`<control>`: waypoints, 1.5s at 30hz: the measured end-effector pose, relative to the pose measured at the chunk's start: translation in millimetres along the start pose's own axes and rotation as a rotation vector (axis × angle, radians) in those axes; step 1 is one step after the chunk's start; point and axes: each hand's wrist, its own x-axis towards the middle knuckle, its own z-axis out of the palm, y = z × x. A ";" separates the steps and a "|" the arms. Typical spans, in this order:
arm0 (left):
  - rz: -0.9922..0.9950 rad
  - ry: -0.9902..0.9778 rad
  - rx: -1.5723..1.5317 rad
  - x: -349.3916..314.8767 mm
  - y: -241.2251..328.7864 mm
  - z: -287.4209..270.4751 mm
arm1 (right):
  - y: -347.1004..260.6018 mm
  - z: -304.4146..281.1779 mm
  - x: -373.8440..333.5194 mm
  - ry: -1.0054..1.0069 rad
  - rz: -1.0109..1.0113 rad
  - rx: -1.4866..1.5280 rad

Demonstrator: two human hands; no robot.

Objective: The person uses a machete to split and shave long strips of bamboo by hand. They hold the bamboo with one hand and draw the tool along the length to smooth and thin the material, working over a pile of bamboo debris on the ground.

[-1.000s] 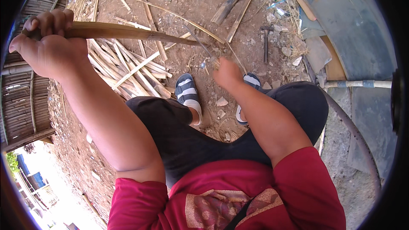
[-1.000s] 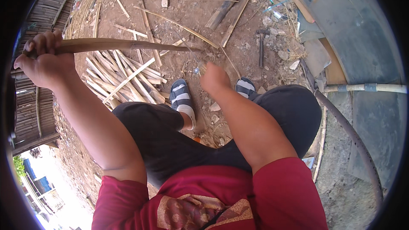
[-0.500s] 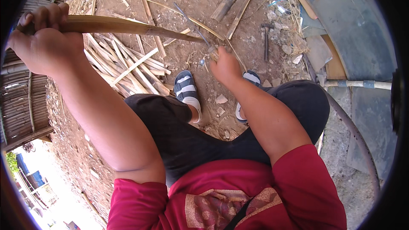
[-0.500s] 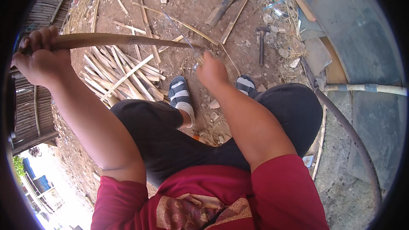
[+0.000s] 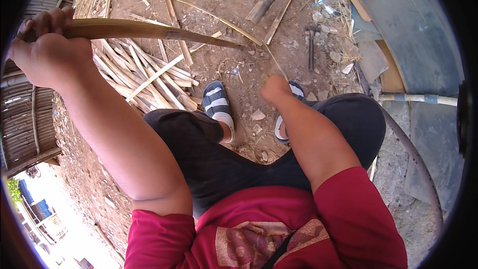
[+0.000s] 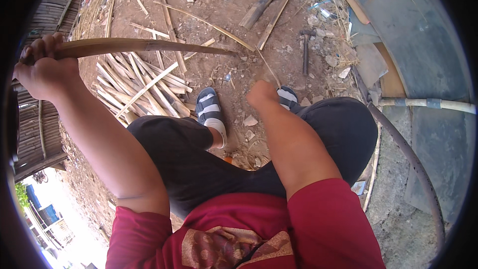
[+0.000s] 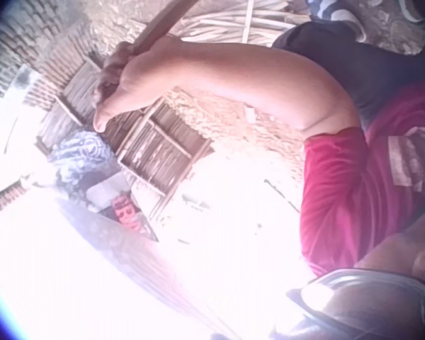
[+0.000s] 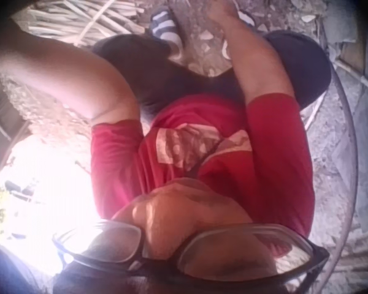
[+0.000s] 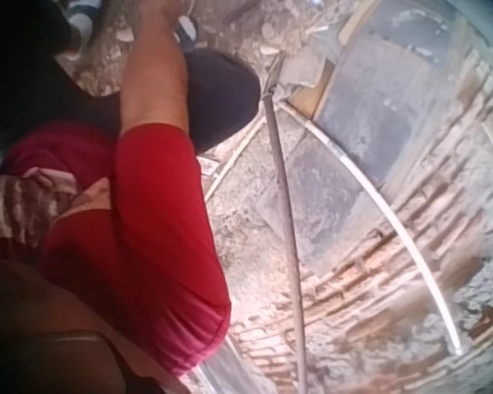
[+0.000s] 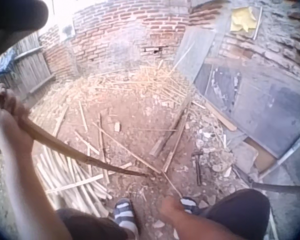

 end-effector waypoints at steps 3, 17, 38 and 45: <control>0.010 0.099 0.061 -4.7 1.1 3.4 | -0.7 0.6 4.6 -0.029 -0.046 -0.037; -0.060 0.076 0.015 -2.8 2.1 2.0 | -22.4 -5.1 -17.7 0.181 -0.313 0.145; -0.107 -0.198 -0.124 22.9 -7.6 -25.3 | -43.7 -19.2 -26.6 0.268 -0.373 0.231; -0.074 -0.074 -0.131 10.1 -6.7 -16.6 | 7.4 18.2 19.2 0.223 -0.217 0.099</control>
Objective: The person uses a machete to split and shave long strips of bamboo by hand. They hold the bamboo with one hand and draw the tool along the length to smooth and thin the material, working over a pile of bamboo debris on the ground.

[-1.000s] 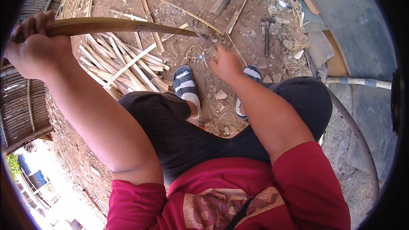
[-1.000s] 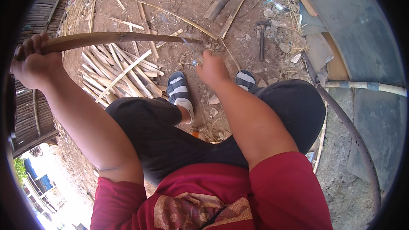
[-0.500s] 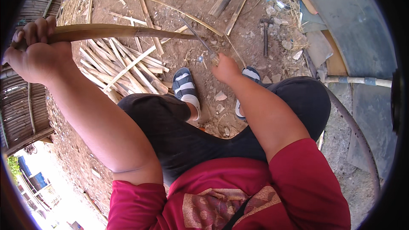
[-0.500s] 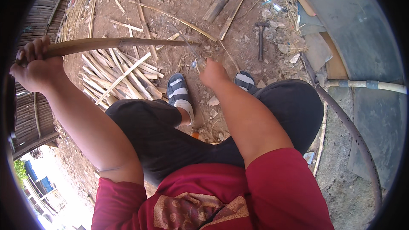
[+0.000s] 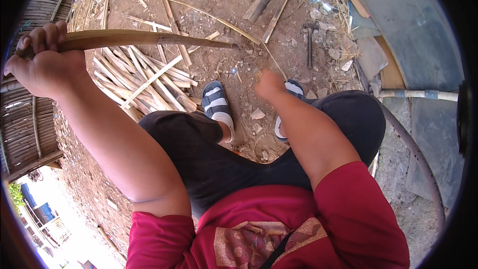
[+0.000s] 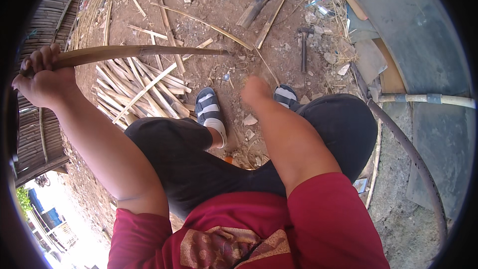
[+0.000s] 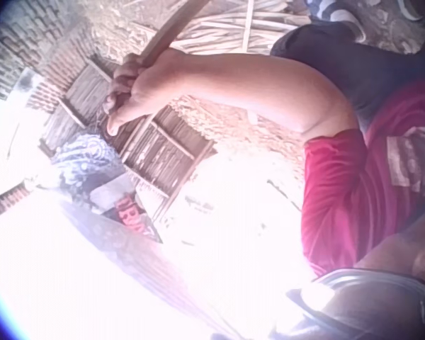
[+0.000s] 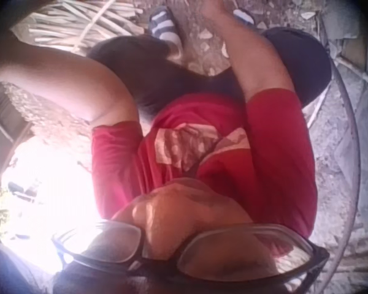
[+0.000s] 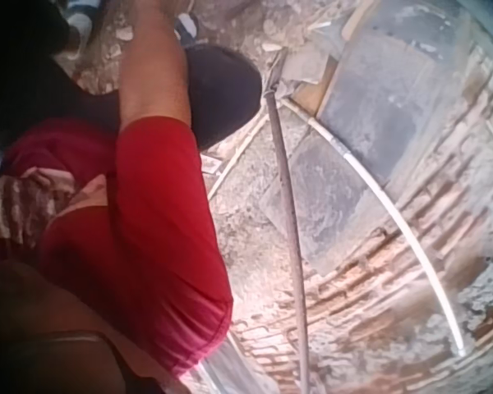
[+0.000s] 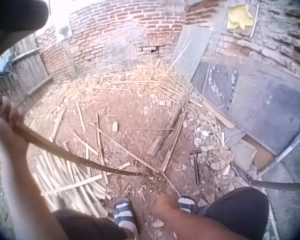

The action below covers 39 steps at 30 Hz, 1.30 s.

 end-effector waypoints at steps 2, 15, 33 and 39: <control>0.015 -0.022 0.011 -2.3 1.6 1.2 | -0.7 -3.6 0.0 0.004 0.018 0.014; -0.035 -0.005 0.029 4.8 -1.1 -6.3 | -46.6 -33.1 -11.8 -0.023 -0.148 0.095; -0.018 -0.045 0.070 9.5 -3.2 -9.5 | -33.8 -23.6 -8.5 0.048 -0.092 0.107; -0.011 0.031 0.082 5.4 -3.4 -4.9 | -31.6 -22.4 -8.5 -0.097 -0.111 0.138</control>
